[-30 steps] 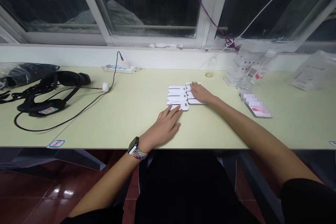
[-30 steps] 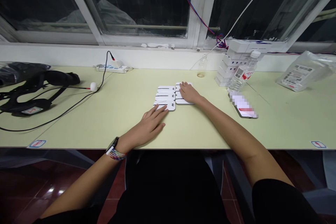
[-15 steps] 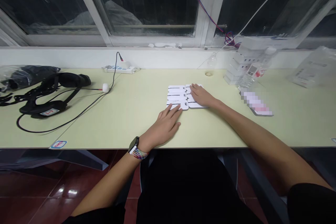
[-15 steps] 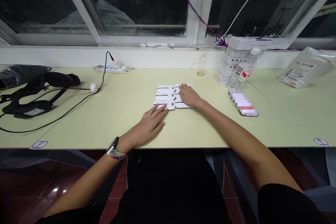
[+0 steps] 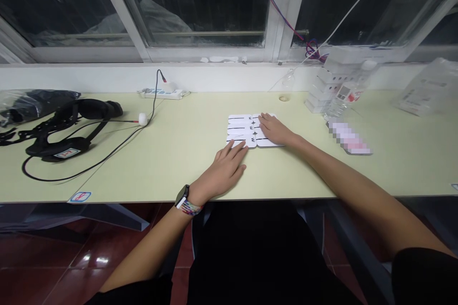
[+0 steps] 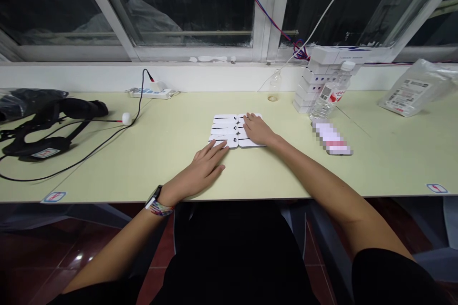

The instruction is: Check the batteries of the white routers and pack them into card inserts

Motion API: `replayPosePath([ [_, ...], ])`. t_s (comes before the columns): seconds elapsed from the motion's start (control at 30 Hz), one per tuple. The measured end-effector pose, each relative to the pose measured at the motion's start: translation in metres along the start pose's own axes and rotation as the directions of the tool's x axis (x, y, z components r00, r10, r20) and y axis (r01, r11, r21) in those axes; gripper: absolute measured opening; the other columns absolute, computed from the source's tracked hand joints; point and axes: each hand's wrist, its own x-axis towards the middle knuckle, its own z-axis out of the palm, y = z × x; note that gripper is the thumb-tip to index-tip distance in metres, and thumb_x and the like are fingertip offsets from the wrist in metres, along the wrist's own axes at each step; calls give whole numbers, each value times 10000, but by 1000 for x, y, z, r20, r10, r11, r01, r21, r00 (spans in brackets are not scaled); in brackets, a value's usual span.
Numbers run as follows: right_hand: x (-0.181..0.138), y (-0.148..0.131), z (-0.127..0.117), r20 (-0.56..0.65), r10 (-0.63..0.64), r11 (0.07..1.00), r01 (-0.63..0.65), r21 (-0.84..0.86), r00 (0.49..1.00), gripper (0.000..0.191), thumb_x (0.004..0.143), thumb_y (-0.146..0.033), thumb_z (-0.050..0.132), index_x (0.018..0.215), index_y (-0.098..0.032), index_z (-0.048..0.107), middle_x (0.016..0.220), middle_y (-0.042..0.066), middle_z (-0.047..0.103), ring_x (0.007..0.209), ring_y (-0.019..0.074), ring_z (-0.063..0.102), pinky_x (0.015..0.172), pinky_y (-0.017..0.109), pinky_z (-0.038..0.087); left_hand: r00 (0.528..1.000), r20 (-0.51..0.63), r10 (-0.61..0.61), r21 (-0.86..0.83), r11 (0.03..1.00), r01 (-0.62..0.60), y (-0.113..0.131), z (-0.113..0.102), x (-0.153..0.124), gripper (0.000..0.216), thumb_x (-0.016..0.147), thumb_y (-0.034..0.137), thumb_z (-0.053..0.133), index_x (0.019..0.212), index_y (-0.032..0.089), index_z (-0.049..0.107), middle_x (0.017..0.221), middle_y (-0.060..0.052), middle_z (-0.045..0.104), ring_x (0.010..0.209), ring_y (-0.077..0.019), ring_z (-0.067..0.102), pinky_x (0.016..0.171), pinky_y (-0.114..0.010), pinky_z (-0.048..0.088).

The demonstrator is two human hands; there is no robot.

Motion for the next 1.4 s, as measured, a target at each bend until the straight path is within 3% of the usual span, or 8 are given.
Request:
replayPosePath([
  [0.27, -11, 0, -13, -81, 26, 996, -19, 90, 996, 666, 1153, -512, 296, 1714, -184, 442, 1845, 130, 304, 1732, 350, 218, 1397, 618, 221, 999, 29, -20, 7, 1000, 20, 2, -3, -1, 592, 1189, 406, 371, 1767, 295, 310, 1874, -49, 247, 1755, -372, 85, 1389, -613, 233],
  [0.47, -64, -8, -22, -326, -204, 975, 222, 21, 923, 425, 1123, -392, 474, 1414, -215, 728, 1578, 152, 664, 1565, 356, 528, 1302, 634, 434, 1000, 18, -13, 6, 1000, 13, 3, -2, 0, 592, 1186, 401, 383, 1766, 299, 319, 1868, -53, 264, 1754, -377, 96, 1385, -619, 245],
  [0.57, -100, -20, -14, -282, -298, 950, 311, 2, 912, 349, 1120, -340, 516, 1348, -222, 752, 1473, 147, 727, 1507, 354, 587, 1256, 640, 498, 1000, 3, -8, 1, 1000, 8, 3, -2, 0, 596, 1180, 384, 404, 1766, 310, 325, 1863, -57, 279, 1751, -384, 112, 1377, -634, 259],
  [0.73, -138, -33, -7, -275, -395, 916, 399, -42, 877, 383, 1071, -223, 593, 1442, -237, 685, 1495, 165, 686, 1421, 361, 631, 1171, 655, 561, 1000, 14, -13, 4, 1000, 13, 3, -4, 0, 602, 1180, 375, 403, 1771, 285, 323, 1865, -68, 269, 1750, -387, 112, 1375, -652, 255],
  [0.93, -146, -26, -20, -286, -394, 914, 404, -26, 874, 460, 998, -266, 734, 1453, -253, 667, 1410, 174, 691, 1313, 373, 666, 1083, 633, 605, 1000, -7, -6, -12, 1000, 6, 2, -3, 0, 589, 1178, 367, 432, 1758, 300, 354, 1857, -75, 293, 1746, -397, 131, 1367, -671, 250],
  [1.17, -146, -41, -20, -221, -527, 814, 562, 146, 820, 364, 1040, -250, 696, 1403, -267, 680, 1274, 114, 769, 1173, 296, 712, 1015, 511, 605, 993, -55, 108, -27, 994, -110, 12, -11, -2, 649, 1149, 290, 503, 1763, 351, 303, 1839, -43, 342, 1756, -375, 74, 1393, -688, 56],
  [1.3, -141, -51, -14, -185, -488, 804, 522, 285, 853, 274, 1136, -355, 590, 1364, -257, 706, 1236, 102, 803, 1148, 270, 733, 1006, 458, 593, 969, -49, 243, -106, 963, -247, 19, -18, -3, 779, 1058, 382, 715, 1739, 340, 340, 1730, -80, 508, 1652, -368, 358, 1381, -629, 196],
  [1.4, -136, -54, -12, -176, -348, 849, 389, 357, 921, 313, 1166, -413, 505, 1290, -246, 739, 1161, 90, 818, 1031, 256, 754, 926, 422, 596, 970, -123, 211, -107, 969, -225, 19, -18, -2, 620, 1086, 335, 656, 1670, 307, 446, 1545, -96, 658, 1415, -345, 568, 1273, -594, 372],
])
